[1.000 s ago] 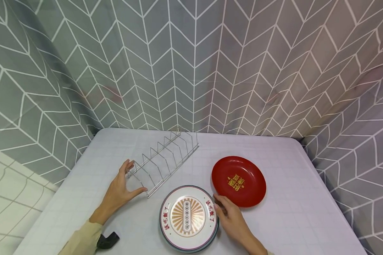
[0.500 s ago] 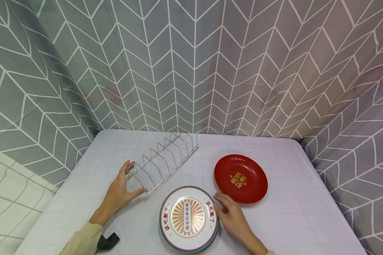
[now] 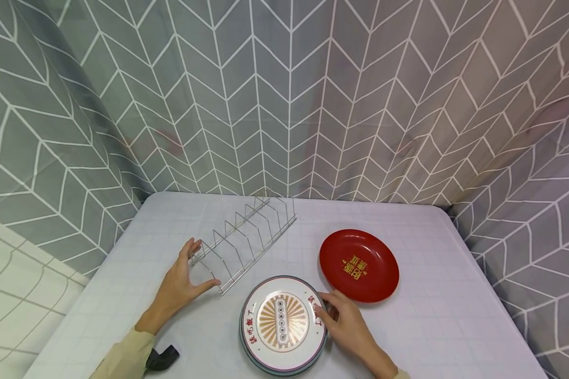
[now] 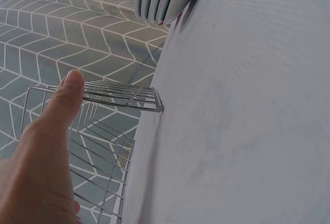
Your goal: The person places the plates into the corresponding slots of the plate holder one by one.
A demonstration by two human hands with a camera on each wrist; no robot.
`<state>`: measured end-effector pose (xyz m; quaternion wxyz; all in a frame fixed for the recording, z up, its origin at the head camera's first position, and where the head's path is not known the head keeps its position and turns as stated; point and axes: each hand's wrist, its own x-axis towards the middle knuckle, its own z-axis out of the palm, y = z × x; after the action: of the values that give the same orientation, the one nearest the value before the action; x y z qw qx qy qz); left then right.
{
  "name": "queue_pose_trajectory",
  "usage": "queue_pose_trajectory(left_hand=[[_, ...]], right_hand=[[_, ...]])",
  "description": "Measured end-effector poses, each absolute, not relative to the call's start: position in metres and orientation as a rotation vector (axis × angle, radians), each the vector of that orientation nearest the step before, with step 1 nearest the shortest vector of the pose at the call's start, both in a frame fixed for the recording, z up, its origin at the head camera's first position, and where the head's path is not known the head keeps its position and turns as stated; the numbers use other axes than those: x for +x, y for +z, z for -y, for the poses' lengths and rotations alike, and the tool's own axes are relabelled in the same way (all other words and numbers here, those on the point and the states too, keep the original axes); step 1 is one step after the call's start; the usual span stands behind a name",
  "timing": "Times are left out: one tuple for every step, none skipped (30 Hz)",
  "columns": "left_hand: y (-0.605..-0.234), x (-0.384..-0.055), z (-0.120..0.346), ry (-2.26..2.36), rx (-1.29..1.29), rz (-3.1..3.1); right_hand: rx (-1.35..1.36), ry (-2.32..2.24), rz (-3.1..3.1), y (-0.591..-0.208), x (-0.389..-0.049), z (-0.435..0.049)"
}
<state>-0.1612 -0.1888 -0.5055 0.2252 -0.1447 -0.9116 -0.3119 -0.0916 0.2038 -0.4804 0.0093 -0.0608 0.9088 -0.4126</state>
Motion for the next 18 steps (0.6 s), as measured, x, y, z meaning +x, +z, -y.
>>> queue_pose_trajectory(left_hand=[[-0.506,-0.162,0.189,-0.859,-0.401,2.510],[-0.506,-0.162,0.189,-0.856,-0.403,2.508],[-0.507,-0.162,0.190,-0.853,-0.404,2.507],[-0.507,-0.162,0.190,-0.847,-0.404,2.507],[-0.507,-0.162,0.190,-0.841,-0.405,2.507],[-0.507,-0.161,0.190,-0.841,-0.411,2.503],[-0.506,-0.161,0.189,-0.840,-0.414,2.500],[-0.506,-0.161,0.189,-0.837,-0.421,2.499],[-0.506,-0.161,0.189,-0.835,-0.427,2.495],[-0.505,-0.161,0.189,-0.835,-0.432,2.492],[-0.505,-0.161,0.189,-0.831,-0.437,2.487],[-0.505,-0.162,0.189,-0.830,-0.445,2.484],[-0.506,-0.162,0.190,-0.823,-0.446,2.482],[-0.506,-0.162,0.190,-0.819,-0.451,2.481],[-0.506,-0.162,0.190,-0.816,-0.451,2.479],[-0.506,-0.162,0.190,-0.813,-0.451,2.478],[-0.506,-0.162,0.190,-0.808,-0.451,2.476],[-0.506,-0.162,0.190,-0.810,-0.452,2.473]], right_hand=[[-0.198,-1.284,-2.850,-0.480,-0.092,-0.204],[-0.205,-1.279,-2.862,-0.480,-0.093,-0.204],[-0.197,-1.273,-2.866,-0.480,-0.093,-0.204],[-0.191,-1.274,-2.869,-0.479,-0.094,-0.204],[-0.181,-1.278,-2.869,-0.478,-0.094,-0.205],[-0.180,-1.290,-2.877,-0.478,-0.094,-0.205],[-0.183,-1.306,-2.884,-0.477,-0.095,-0.206],[-0.177,-1.328,-2.885,-0.475,-0.095,-0.207],[-0.171,-1.354,-2.884,-0.473,-0.095,-0.208],[-0.167,-1.385,-2.879,-0.471,-0.095,-0.209],[-0.160,-1.413,-2.866,-0.468,-0.095,-0.210],[-0.162,-1.446,-2.849,-0.465,-0.096,-0.211],[-0.154,-1.479,-2.811,-0.461,-0.096,-0.213],[-0.140,-1.512,-2.761,-0.457,-0.097,-0.215],[-0.122,-1.542,-2.704,-0.454,-0.098,-0.216],[-0.102,-1.570,-2.643,-0.450,-0.098,-0.218],[-0.096,-1.596,-2.580,-0.446,-0.099,-0.220],[-0.083,-1.617,-2.517,-0.443,-0.100,-0.222]])
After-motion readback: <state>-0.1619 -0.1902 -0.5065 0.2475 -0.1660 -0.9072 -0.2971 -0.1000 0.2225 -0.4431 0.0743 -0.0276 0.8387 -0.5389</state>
